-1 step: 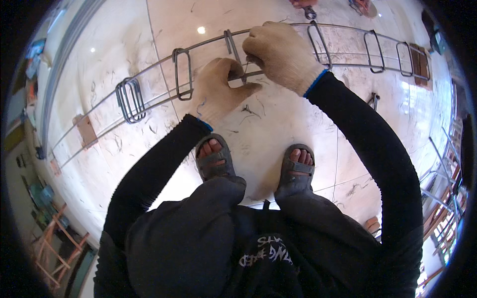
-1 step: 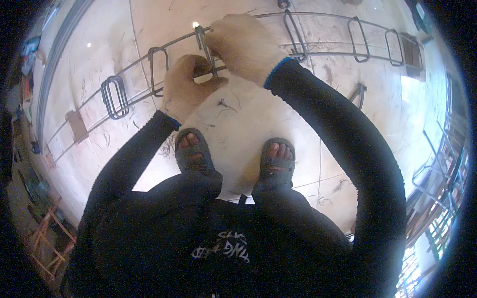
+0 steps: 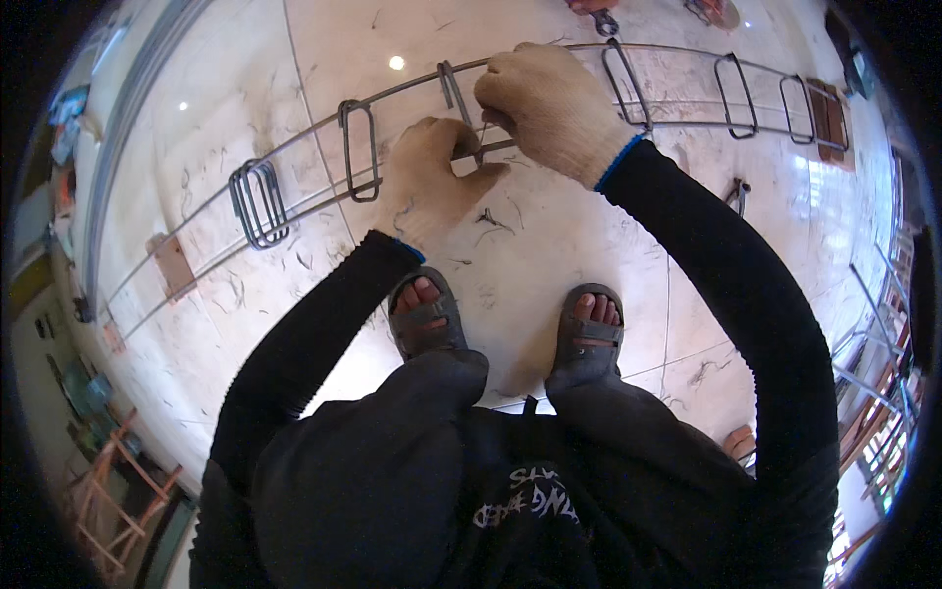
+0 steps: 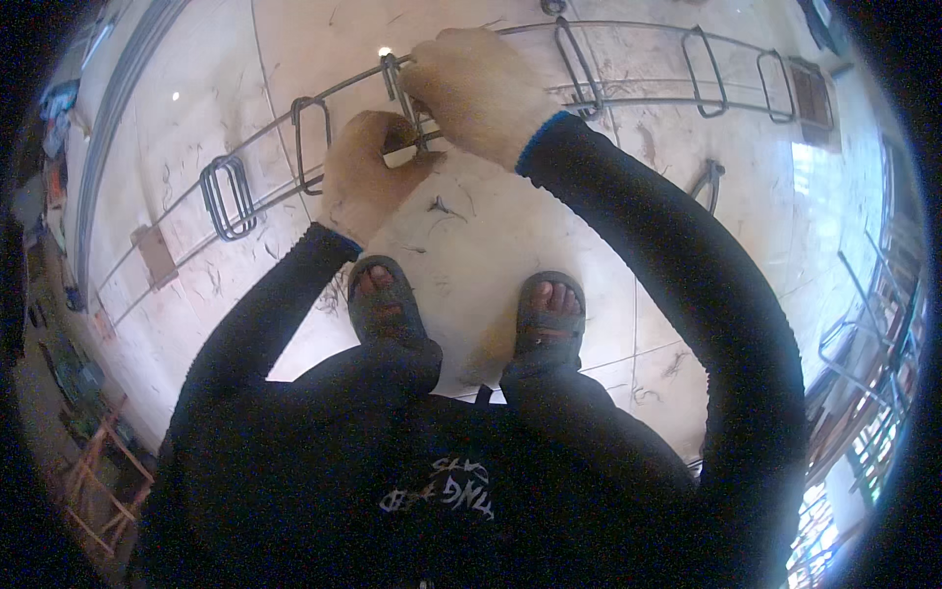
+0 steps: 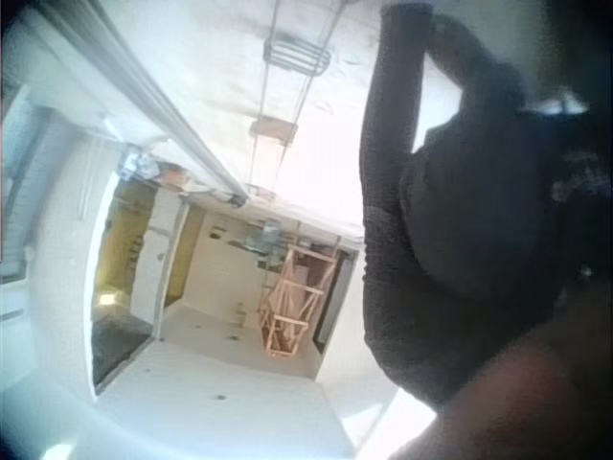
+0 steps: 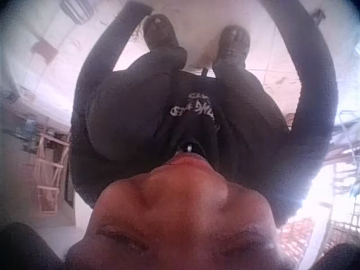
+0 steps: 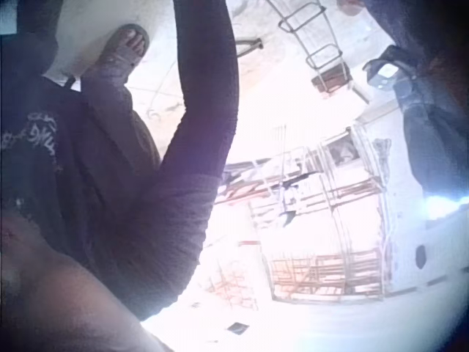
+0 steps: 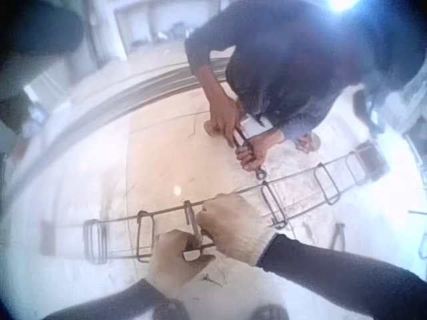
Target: The person assembles a metal frame structure on the floor by hand, using pliers to bend and secure wire ties at multiple joints. A second person assists by holding and adjusting parts of the frame. The task involves repeated bending and fastening of wire connections along the frame's length.
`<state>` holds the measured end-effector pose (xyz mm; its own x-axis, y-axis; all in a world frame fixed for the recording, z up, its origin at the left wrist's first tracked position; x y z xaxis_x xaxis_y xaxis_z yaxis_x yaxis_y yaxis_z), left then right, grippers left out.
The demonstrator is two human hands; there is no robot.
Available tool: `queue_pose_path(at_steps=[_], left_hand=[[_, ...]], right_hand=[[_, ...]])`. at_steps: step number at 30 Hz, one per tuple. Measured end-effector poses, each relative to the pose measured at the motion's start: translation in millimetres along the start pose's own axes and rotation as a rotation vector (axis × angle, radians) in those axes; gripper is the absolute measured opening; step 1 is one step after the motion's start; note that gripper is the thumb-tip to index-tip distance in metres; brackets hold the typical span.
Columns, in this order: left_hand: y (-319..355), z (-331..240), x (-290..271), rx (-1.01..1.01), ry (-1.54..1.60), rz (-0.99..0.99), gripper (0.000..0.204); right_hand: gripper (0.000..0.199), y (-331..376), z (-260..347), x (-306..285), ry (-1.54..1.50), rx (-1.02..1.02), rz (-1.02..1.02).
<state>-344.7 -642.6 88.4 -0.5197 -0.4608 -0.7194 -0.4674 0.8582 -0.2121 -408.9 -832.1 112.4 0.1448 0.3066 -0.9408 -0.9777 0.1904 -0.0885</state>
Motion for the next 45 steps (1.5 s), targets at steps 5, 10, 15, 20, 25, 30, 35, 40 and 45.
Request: queue_pose_path(at_steps=[5,10,15,20,25,30,35,40,45], left_hand=[[8,9,5,0.189,-0.210,0.097,0.020],[10,3,1,0.169,-0.158,0.090,0.019],[0,5,6,0.208,-0.247,0.155,0.024],[6,17,15,0.257,-0.126,0.042,0.026],[0,31,6,0.142,0.054,0.113,0.024],[-19,37,-9,-0.314,0.336,0.384,0.027],[-46,36,-15,-0.210,0.240,0.587,0.032],[-85,6,-21,0.093,-0.148,0.857,0.034],[-104,-4,-20,0.542,-0.337,0.917,0.034]], right_hand=[[0.007,-1,-3,-1,0.030,0.088,0.025],[0.008,-2,4,-2,-0.011,0.088,-0.026],[0.007,-2,4,-5,0.001,0.141,0.000],[0.009,-2,3,-2,0.023,0.175,-0.008],[0.014,28,-3,-3,-0.036,0.336,0.076],[0.019,69,18,-4,-0.147,0.563,0.260],[0.020,84,49,8,-0.341,0.641,0.254],[0.023,87,61,32,-0.587,0.758,0.237],[0.033,84,79,33,-1.076,1.052,0.411]])
Point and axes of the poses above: each hand's wrist, its own y-axis away from the middle knuckle, its own x-axis out of the palm, z = x × y, the point moved 2 cm from there along -y, towards the middle knuckle, and after that the axes turned 13 degrees about x, right-handed, at the moved point
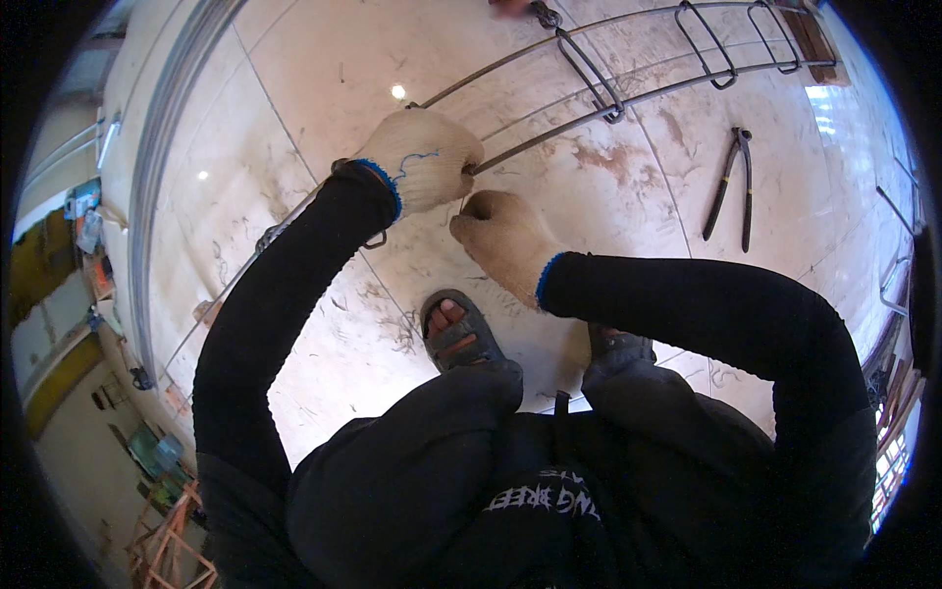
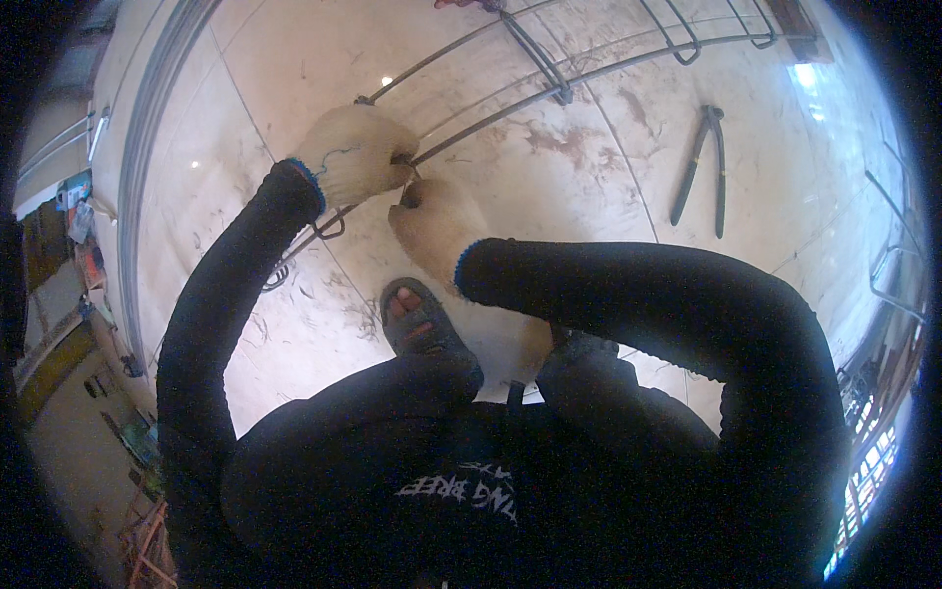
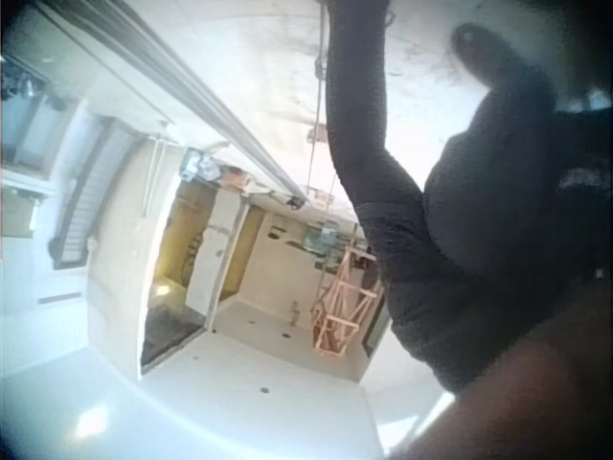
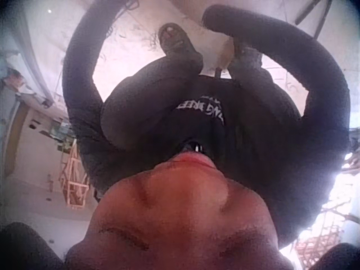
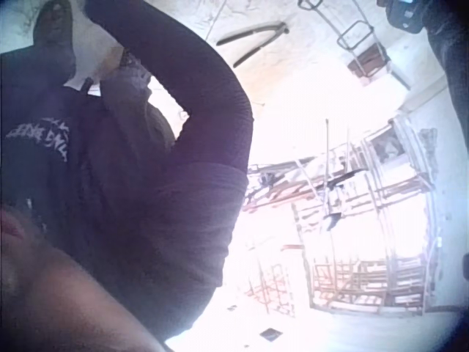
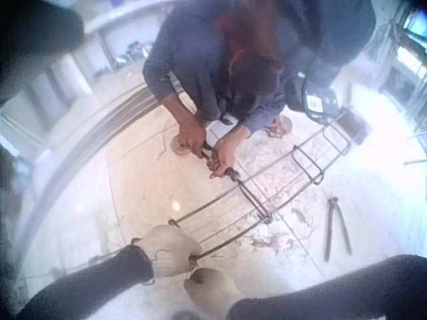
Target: The person assembles a metal frame structure on the floor by hand, using pliers to bend and secure wire ties at multiple joints. A second person assists by holding and adjusting parts of the frame. The task involves repeated bending and fastening of wire connections along the frame's length.
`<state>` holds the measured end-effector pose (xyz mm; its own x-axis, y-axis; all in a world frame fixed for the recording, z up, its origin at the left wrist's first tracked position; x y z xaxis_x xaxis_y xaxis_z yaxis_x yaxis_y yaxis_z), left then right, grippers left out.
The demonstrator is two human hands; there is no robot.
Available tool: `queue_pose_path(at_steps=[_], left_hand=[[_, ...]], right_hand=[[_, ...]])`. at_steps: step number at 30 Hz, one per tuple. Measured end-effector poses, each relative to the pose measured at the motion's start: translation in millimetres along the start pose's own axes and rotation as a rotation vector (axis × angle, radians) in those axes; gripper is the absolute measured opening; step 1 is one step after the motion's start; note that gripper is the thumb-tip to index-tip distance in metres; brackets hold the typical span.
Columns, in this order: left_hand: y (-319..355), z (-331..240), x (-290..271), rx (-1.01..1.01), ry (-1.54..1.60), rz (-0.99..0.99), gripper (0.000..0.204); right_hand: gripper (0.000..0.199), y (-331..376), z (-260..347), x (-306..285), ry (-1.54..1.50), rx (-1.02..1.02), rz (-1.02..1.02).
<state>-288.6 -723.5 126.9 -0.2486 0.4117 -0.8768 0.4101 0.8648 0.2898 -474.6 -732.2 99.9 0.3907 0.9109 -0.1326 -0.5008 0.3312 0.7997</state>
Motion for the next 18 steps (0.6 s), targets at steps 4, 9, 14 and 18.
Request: queue_pose_path(at_steps=[4,9,14,18], left_hand=[[23,-7,2,-0.322,0.305,-0.044,0.048],[49,-49,50,-0.660,0.986,-0.208,0.048],[64,-61,125,-0.656,1.565,-0.641,0.041],[65,-58,129,-0.578,1.620,-0.657,0.037]], right_hand=[[0.041,15,-6,-5,-0.173,0.041,0.108],[0.038,27,-12,-19,0.315,-0.225,-0.081],[0.020,26,15,-38,0.737,-0.530,-0.286],[0.015,11,48,-60,0.855,-0.960,-0.430]])
Point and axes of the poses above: each hand's wrist, its own y-axis away from the middle knuckle, its own x-axis out of the palm, z = x × y, the point moved 2 cm from there along -y, towards the middle knuckle, and after that the axes turned 13 degrees about x, right-handed, at the moved point
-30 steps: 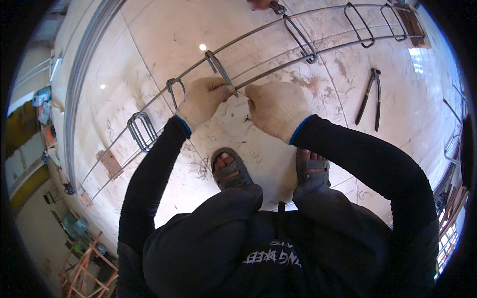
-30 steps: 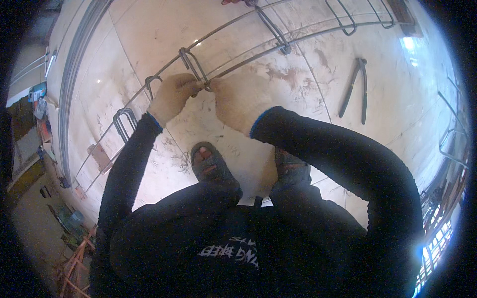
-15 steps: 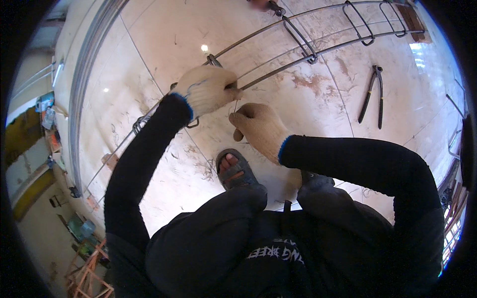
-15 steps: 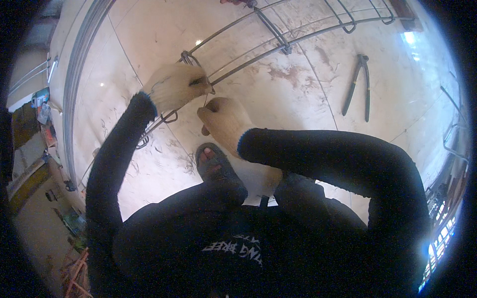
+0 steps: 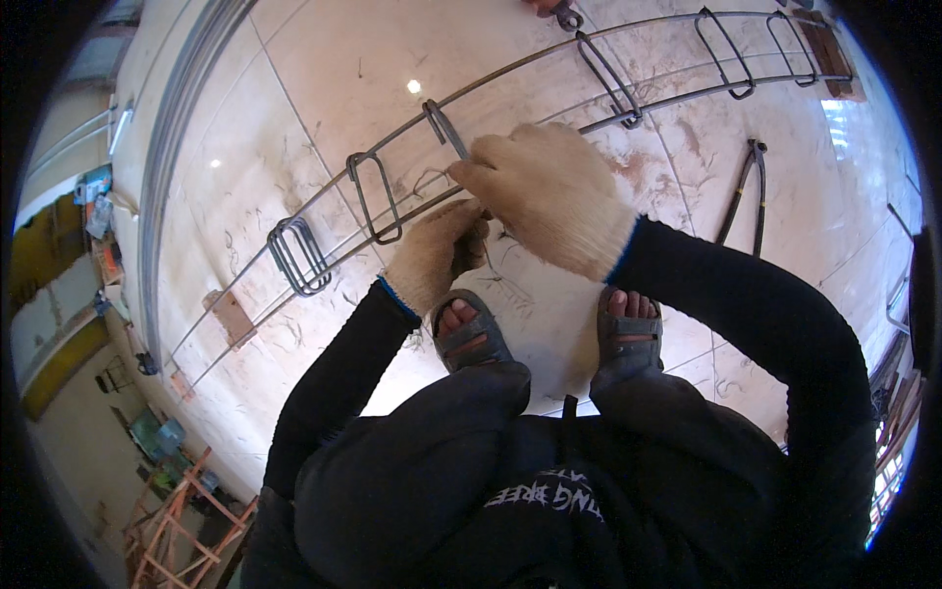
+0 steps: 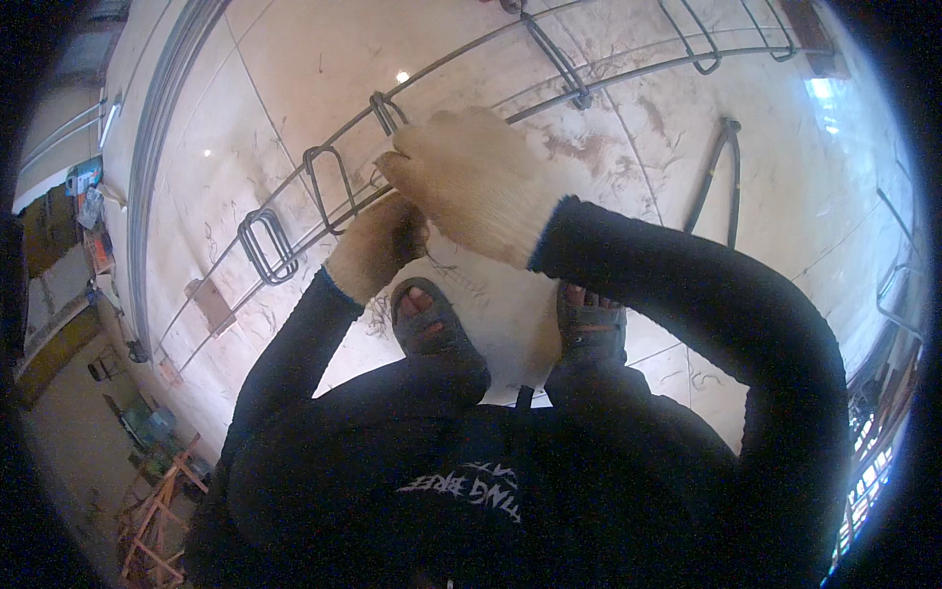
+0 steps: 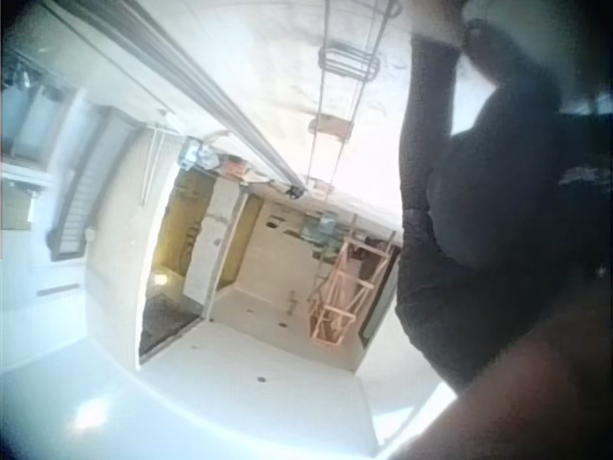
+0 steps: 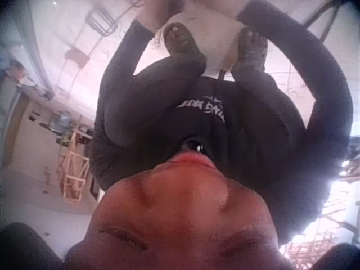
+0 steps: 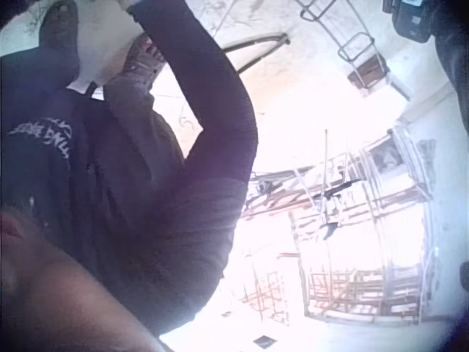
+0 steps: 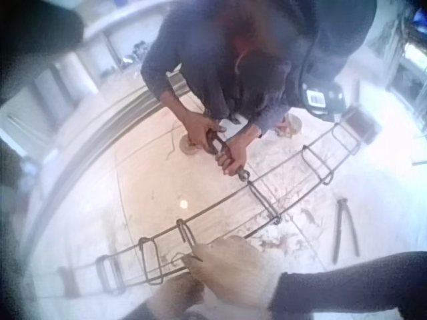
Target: The person assembles a metal frame structure on the floor by hand, using pliers to bend and secure wire ties at multiple joints. A second person assists by holding and adjusting parts of the frame. The task involves repeated bending and fastening of wire connections along the frame's length.
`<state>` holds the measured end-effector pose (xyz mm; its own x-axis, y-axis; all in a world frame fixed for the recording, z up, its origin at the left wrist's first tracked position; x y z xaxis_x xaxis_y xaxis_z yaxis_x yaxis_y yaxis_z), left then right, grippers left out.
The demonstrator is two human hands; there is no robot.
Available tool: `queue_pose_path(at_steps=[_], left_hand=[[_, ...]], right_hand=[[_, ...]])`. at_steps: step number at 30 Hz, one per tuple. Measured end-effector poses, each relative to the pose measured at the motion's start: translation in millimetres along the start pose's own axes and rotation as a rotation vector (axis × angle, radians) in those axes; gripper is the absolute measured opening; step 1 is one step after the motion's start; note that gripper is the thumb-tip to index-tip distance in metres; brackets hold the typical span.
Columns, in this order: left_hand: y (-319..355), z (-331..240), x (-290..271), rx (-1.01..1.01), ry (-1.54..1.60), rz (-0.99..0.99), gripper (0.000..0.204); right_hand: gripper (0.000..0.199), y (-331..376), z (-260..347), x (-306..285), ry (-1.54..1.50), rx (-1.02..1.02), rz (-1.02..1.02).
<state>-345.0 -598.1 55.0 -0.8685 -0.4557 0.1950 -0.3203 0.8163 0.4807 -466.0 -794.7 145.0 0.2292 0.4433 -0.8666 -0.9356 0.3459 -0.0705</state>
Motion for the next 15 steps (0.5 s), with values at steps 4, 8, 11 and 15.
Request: queue_pose_path(at_steps=[4,8,11,15], left_hand=[[2,-18,8,-0.199,0.210,-0.101,0.035],[4,-22,9,-0.231,0.364,-0.138,0.032],[-2,-22,10,-0.232,0.304,-0.134,0.031],[3,-15,12,-0.224,0.274,-0.138,0.036]], right_hand=[[0.025,-8,-5,24,0.166,0.040,0.261],[0.016,11,-2,32,0.044,0.169,0.278],[0.020,25,-5,40,-0.101,0.279,0.308],[0.024,29,-39,41,-0.282,0.325,0.299]])
Point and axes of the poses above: each hand's wrist, its own y-axis away from the middle knuckle, its own x-axis out of the palm, z = x × y, the point moved 2 cm from there along -y, towards the middle knuckle, and after that the axes turned 13 degrees about x, right-handed, at the moved point
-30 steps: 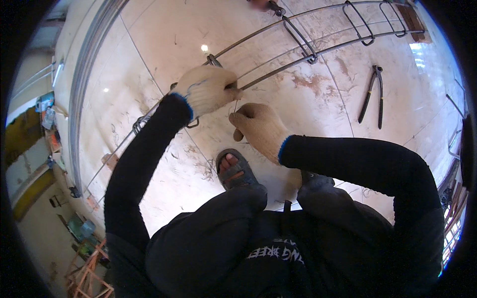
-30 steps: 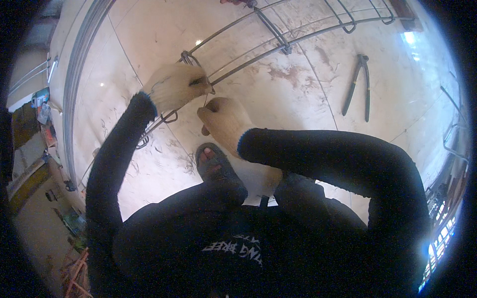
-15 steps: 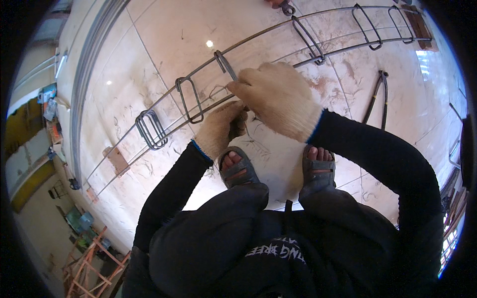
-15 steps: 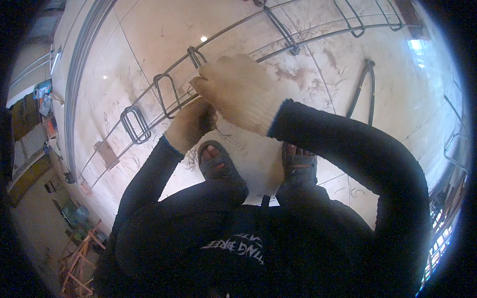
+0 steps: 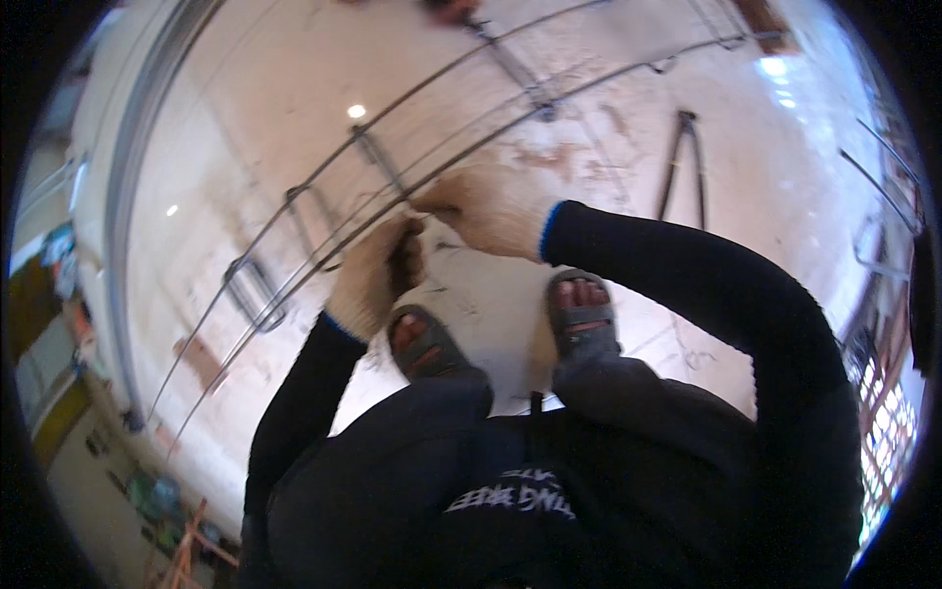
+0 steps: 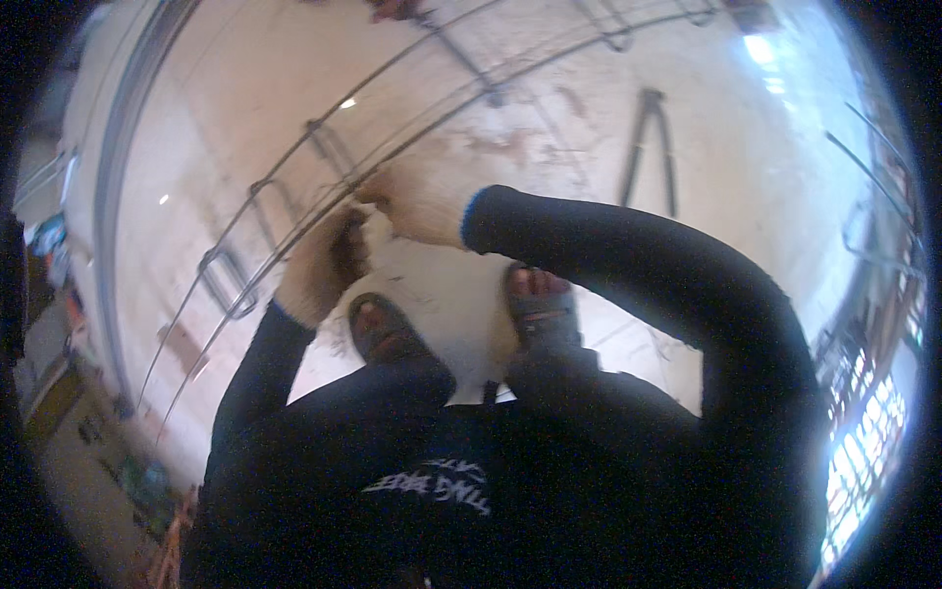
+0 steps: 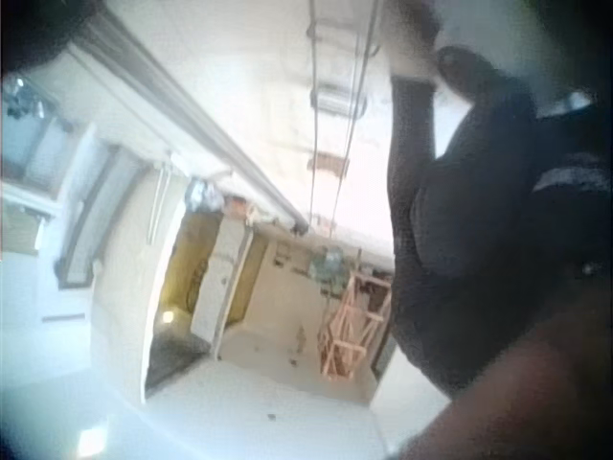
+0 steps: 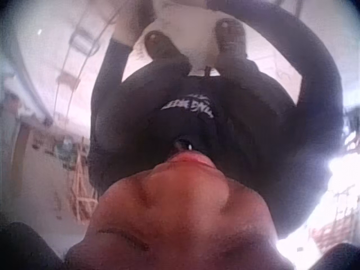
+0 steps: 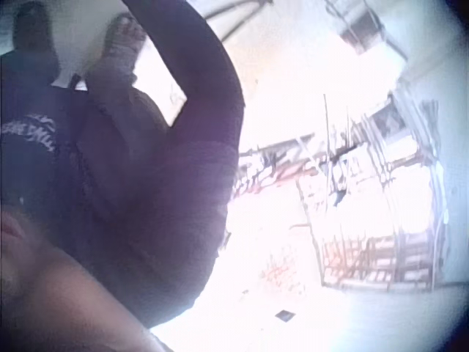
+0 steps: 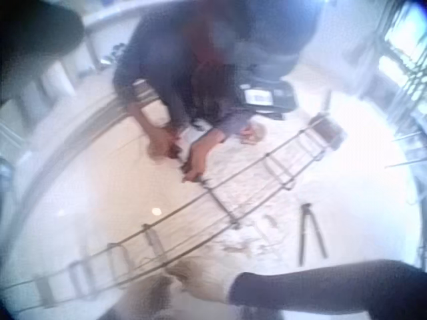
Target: The person assembles a metal frame structure on the floor by hand, using pliers to bend and secure wire ties at multiple joints. A second person assists by holding and adjusting parts of the frame. The task involves repeated bending and fastening of wire connections along the frame's length.
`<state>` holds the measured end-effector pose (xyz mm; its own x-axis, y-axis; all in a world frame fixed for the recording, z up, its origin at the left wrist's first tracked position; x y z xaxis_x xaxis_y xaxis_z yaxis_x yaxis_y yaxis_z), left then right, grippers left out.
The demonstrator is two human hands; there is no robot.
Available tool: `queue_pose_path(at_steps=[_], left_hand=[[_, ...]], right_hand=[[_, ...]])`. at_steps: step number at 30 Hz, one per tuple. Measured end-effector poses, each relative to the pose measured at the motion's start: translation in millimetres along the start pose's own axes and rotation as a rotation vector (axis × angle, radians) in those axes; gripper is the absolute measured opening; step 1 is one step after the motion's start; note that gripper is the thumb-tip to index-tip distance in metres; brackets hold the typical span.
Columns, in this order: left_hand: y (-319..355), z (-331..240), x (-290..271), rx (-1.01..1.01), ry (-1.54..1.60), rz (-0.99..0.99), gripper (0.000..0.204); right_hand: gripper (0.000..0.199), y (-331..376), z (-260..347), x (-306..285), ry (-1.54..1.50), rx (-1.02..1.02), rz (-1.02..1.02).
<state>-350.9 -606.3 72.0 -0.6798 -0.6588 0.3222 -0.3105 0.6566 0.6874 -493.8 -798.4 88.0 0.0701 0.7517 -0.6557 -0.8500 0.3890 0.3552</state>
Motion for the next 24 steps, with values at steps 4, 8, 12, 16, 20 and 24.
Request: queue_pose_path(at_steps=[4,8,12,16,20,24], left_hand=[[-3,-5,11,-0.021,0.000,-0.021,0.050],[-20,13,-2,-0.013,0.165,-0.033,0.047],[-14,27,-9,0.071,-0.046,-0.090,0.043],[-5,30,-1,0.073,-0.120,-0.235,0.036],[1,23,19,0.131,-0.131,-0.233,0.038],[-3,35,14,0.141,-0.028,-0.231,0.037]], right_hand=[[0.019,32,-57,-24,-0.002,0.218,-0.384],[0.034,77,-143,-61,0.232,0.622,-0.904],[0.081,123,-265,-60,0.419,1.210,-0.753],[0.044,138,-282,-61,0.457,1.142,-0.492],[0.046,154,-260,-53,0.509,1.045,-0.555],[0.033,157,-248,-28,0.110,0.817,-0.307]])
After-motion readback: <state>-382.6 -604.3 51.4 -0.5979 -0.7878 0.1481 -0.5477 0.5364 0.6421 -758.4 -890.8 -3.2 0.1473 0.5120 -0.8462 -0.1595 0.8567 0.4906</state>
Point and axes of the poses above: each hand's wrist, its own y-axis away from the middle knuckle, its own x-axis out of the palm, z = x × y, the point moved 2 cm from there along -y, towards the middle knuckle, and after that the axes turned 13 degrees about x, right-handed, at the moved point
